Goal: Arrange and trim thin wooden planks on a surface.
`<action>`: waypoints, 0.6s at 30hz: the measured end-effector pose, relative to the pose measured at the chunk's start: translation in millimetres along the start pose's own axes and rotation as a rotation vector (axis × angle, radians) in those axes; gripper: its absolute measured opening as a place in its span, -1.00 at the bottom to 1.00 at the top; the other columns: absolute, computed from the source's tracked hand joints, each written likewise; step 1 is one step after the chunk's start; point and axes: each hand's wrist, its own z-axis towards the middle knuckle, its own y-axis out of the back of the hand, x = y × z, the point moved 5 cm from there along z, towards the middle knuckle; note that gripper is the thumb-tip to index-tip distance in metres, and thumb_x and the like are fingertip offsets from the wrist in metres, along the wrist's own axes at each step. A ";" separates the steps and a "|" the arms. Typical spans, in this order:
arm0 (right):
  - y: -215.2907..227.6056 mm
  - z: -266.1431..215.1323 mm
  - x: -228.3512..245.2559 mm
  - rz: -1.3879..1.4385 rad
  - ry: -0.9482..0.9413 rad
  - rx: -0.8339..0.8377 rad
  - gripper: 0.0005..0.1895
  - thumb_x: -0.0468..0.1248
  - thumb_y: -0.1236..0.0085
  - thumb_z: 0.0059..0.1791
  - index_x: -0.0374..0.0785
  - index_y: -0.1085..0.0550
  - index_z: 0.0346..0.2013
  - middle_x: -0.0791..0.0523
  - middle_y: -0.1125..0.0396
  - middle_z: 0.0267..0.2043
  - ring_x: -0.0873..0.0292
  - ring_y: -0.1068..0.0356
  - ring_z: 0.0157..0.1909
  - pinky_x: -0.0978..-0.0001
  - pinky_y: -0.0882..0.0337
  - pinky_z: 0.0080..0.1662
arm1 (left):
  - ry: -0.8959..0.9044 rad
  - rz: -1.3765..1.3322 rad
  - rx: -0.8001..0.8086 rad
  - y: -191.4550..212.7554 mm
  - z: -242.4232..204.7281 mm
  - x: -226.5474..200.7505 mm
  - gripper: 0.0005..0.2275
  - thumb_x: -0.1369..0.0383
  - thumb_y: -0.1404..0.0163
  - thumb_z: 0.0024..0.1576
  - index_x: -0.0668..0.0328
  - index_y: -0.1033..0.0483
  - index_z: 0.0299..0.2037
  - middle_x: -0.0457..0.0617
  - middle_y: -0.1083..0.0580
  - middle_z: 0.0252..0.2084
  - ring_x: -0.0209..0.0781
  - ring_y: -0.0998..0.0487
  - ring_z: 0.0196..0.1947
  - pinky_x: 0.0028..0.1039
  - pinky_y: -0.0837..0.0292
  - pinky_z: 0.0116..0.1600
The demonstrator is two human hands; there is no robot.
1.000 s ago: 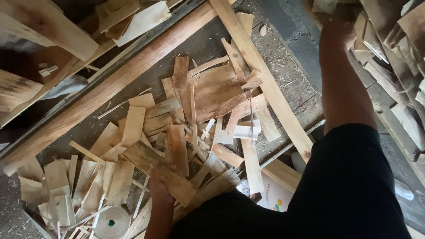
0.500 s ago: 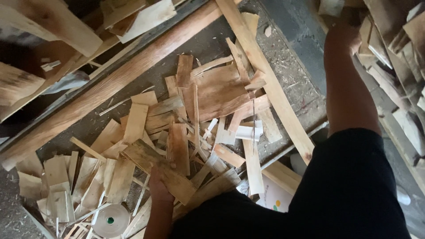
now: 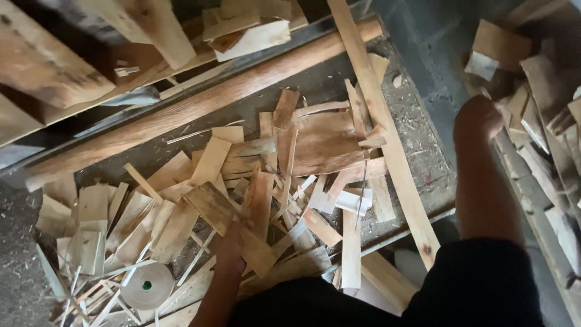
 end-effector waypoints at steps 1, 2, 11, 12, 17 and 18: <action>0.2 -8.6 8.7 -0.029 0.037 -0.040 -0.75 -0.19 0.03 0.23 -0.31 -0.52 -0.13 0.00 -0.39 -0.37 0.09 -0.39 -0.41 0.16 -0.38 -0.44 | -0.005 0.080 -0.012 0.6 -0.8 0.0 -0.75 0.18 0.03 0.32 0.21 -0.53 -0.11 -0.02 -0.52 -0.32 -0.22 -0.46 -0.43 -0.40 -0.45 -0.33; 2.0 -20.4 16.4 -0.059 0.075 -0.078 -0.76 -0.20 0.02 0.24 -0.30 -0.52 -0.14 0.02 -0.38 -0.37 0.10 -0.38 -0.41 0.17 -0.37 -0.44 | -0.011 0.068 -0.014 -2.2 -5.3 -0.4 -0.75 0.18 0.03 0.32 0.21 -0.53 -0.11 -0.02 -0.52 -0.32 -0.22 -0.46 -0.43 -0.40 -0.45 -0.33; 102.5 -106.5 144.0 0.699 0.201 -0.030 -0.74 -0.14 0.06 0.11 -0.20 -0.44 -0.02 0.03 -0.41 -0.38 0.02 -0.38 -0.51 0.12 -0.39 -0.49 | -0.048 -0.004 -0.202 3.0 -13.9 1.1 -0.78 0.30 -0.22 0.10 0.26 -0.58 -0.17 -0.01 -0.56 -0.37 -0.19 -0.55 -0.48 -0.35 -0.49 -0.44; 125.8 -104.0 149.7 0.567 0.289 -0.099 -0.69 -0.15 0.06 0.09 -0.24 -0.45 0.03 0.01 -0.43 -0.33 0.07 -0.39 -0.51 0.18 -0.39 -0.52 | -0.023 0.059 -0.207 25.0 7.4 20.6 -0.72 0.23 -0.24 0.14 0.32 -0.56 -0.19 -0.01 -0.47 -0.38 -0.16 -0.47 -0.49 -0.30 -0.44 -0.44; 257.9 -23.4 114.5 0.321 0.321 0.007 -0.64 -0.10 0.11 0.13 -0.27 -0.49 0.03 -0.01 -0.48 -0.25 0.17 -0.46 -0.46 0.23 -0.41 -0.49 | -0.011 0.142 -0.238 25.4 -8.5 9.2 -0.67 0.14 -0.23 0.18 0.32 -0.58 -0.17 -0.01 -0.42 -0.36 -0.14 -0.43 -0.45 -0.28 -0.40 -0.38; 284.8 -1.0 96.2 0.387 0.230 0.141 -0.68 -0.11 0.15 0.19 -0.22 -0.52 -0.06 -0.02 -0.50 -0.27 0.11 -0.49 -0.43 0.20 -0.44 -0.46 | -0.014 0.067 -0.219 16.7 -24.5 -0.6 -0.72 0.18 -0.19 0.15 0.26 -0.59 -0.14 -0.04 -0.49 -0.33 -0.17 -0.49 -0.41 -0.31 -0.45 -0.33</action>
